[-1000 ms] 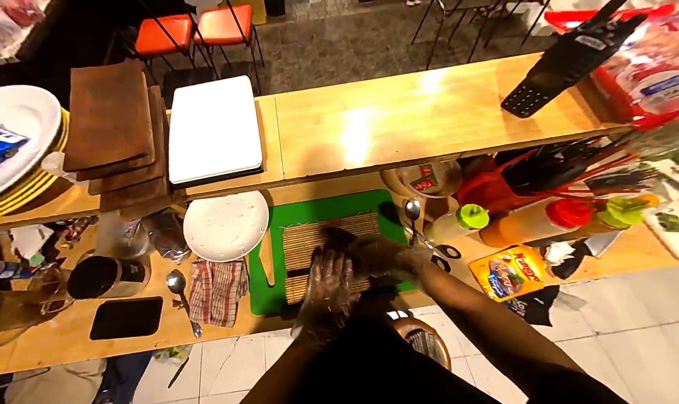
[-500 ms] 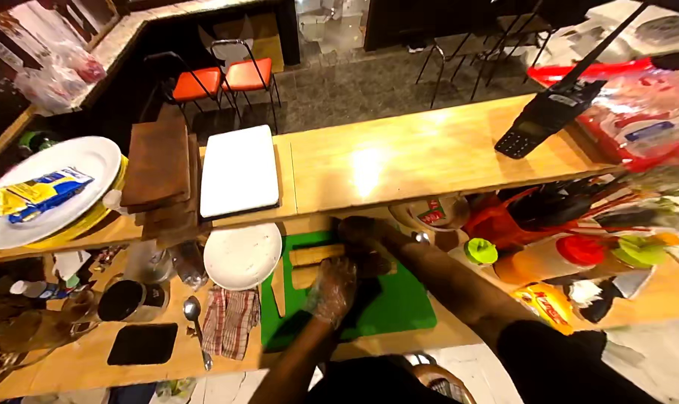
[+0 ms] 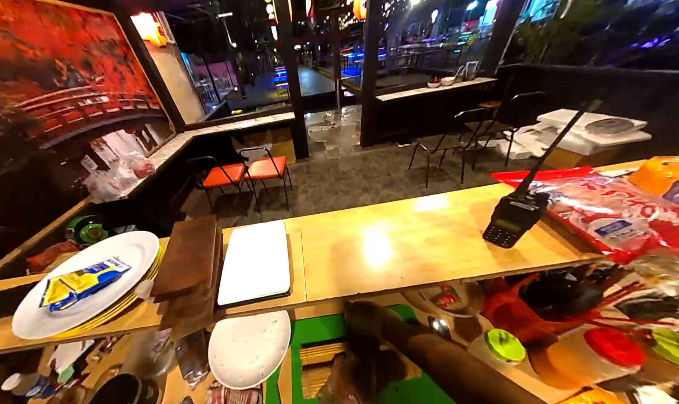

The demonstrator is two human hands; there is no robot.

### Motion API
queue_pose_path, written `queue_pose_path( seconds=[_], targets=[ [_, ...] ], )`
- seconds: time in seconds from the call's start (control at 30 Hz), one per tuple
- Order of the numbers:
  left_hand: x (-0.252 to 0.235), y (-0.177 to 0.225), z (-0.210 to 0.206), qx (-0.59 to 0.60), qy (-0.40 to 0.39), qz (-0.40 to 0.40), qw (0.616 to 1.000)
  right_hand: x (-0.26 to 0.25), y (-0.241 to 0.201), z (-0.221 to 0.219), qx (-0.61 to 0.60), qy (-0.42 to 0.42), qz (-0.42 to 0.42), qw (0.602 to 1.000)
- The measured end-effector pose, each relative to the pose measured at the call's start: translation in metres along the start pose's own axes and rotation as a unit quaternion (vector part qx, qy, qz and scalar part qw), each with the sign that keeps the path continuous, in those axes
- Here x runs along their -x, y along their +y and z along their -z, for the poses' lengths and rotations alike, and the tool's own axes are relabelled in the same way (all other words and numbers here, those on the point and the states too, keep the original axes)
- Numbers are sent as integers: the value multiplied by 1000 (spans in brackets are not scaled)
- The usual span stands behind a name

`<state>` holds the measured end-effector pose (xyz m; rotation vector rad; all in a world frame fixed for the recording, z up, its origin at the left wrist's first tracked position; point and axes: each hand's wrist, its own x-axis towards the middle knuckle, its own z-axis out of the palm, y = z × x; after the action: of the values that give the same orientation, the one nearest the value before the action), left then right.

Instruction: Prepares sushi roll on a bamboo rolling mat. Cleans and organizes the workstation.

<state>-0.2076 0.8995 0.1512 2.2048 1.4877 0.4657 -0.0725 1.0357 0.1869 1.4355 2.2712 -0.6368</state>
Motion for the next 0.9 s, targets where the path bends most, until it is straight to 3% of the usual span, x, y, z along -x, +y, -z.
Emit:
queue_pose_path(
  seconds=[0.13,0.2,0.23,0.3,0.37,0.47,0.77,0.9],
  targets=[
    [27,6,-15,-169,28,-74,982,-5,6,-3,-75,22,-31,996],
    [45,24,-7,-183,19,-54,981,6,7,-6,-191,67,-35,979],
    [51,36,0,-188,-24,-38,981,7,7,-9,-220,88,-42,971],
    [56,52,13,-187,-154,3,970,0,3,-8,-128,51,-38,990],
    [69,32,-16,-187,-102,-53,976,-12,1,-17,-55,37,-38,997],
    [77,28,-28,-219,-75,-91,969,-8,-2,-16,-58,36,-41,997],
    [73,33,-28,-251,-116,-84,957,-15,-5,-8,-8,3,-70,998],
    [72,35,-23,-239,-114,-81,961,-8,-3,-15,-12,53,-56,997]
  ],
)
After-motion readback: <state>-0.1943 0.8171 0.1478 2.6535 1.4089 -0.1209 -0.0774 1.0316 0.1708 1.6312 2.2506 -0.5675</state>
